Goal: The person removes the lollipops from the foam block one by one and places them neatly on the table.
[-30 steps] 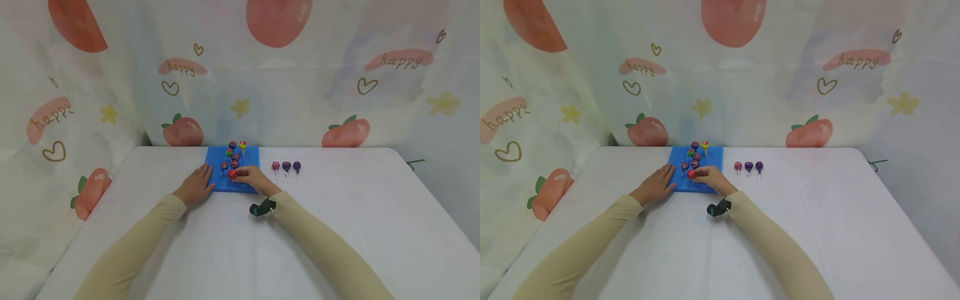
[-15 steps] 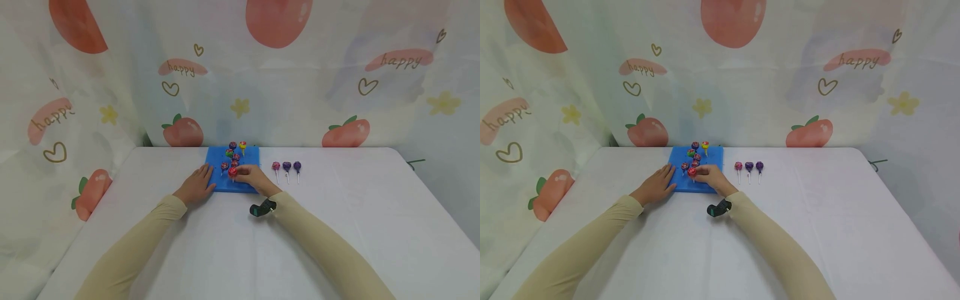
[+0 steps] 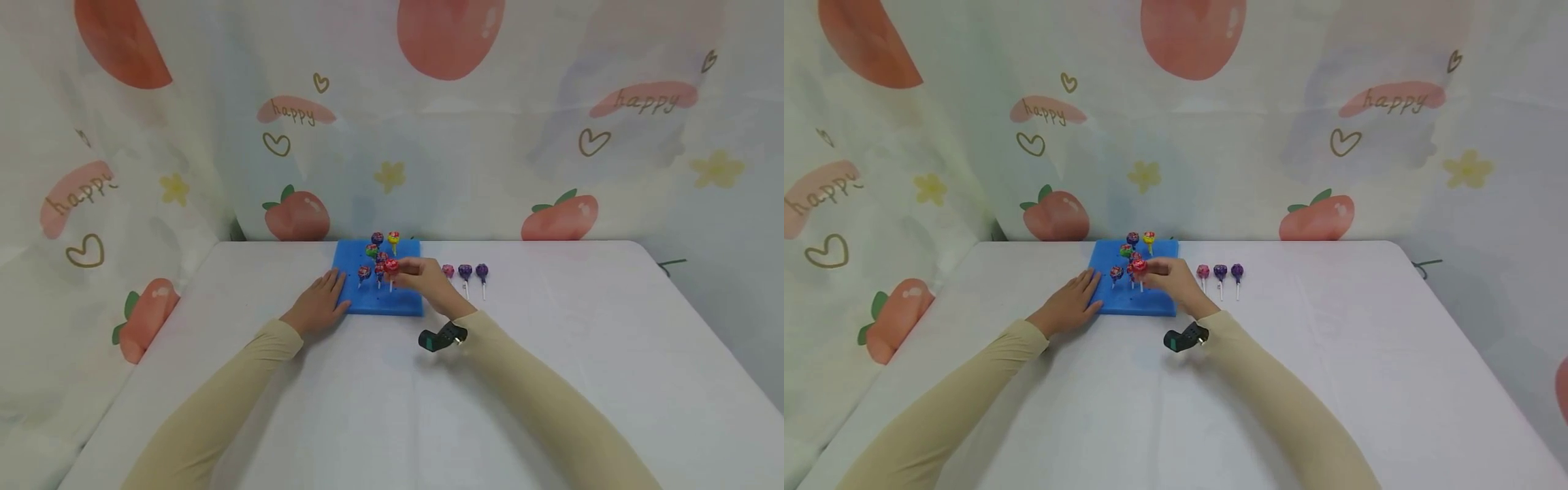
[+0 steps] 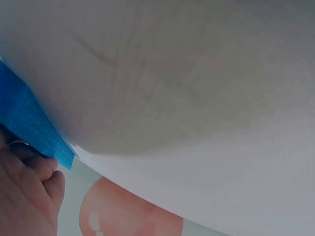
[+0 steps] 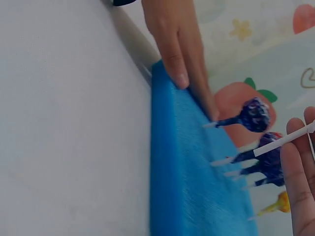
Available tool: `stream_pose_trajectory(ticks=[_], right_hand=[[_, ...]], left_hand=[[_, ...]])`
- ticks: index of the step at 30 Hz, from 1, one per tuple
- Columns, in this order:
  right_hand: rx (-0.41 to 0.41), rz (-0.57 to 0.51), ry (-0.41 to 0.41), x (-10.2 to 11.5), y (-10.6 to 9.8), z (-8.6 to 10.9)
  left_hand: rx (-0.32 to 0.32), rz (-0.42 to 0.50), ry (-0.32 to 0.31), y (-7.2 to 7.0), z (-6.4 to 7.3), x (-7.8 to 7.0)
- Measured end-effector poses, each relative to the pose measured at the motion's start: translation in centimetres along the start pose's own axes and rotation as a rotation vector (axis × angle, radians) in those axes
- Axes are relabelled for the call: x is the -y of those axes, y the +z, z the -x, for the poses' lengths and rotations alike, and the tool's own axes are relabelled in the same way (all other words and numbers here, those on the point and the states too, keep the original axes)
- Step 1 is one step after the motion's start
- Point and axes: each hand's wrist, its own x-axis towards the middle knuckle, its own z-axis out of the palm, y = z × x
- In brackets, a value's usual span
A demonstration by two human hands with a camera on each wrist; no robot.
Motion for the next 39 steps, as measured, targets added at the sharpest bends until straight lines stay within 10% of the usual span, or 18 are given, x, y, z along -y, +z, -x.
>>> stream_pose_trajectory(ticks=[17,39], right_hand=[[-0.202,0.031,0.047,1.5,-7.2,3.5],[-0.307,0.194,0.237,-2.4,-14.8,5.8]], left_hand=[[-0.017,0.001,-0.007,0.4,-0.1,0.2],[-0.008,0.024,0.000,-0.2,0.3,-0.2]])
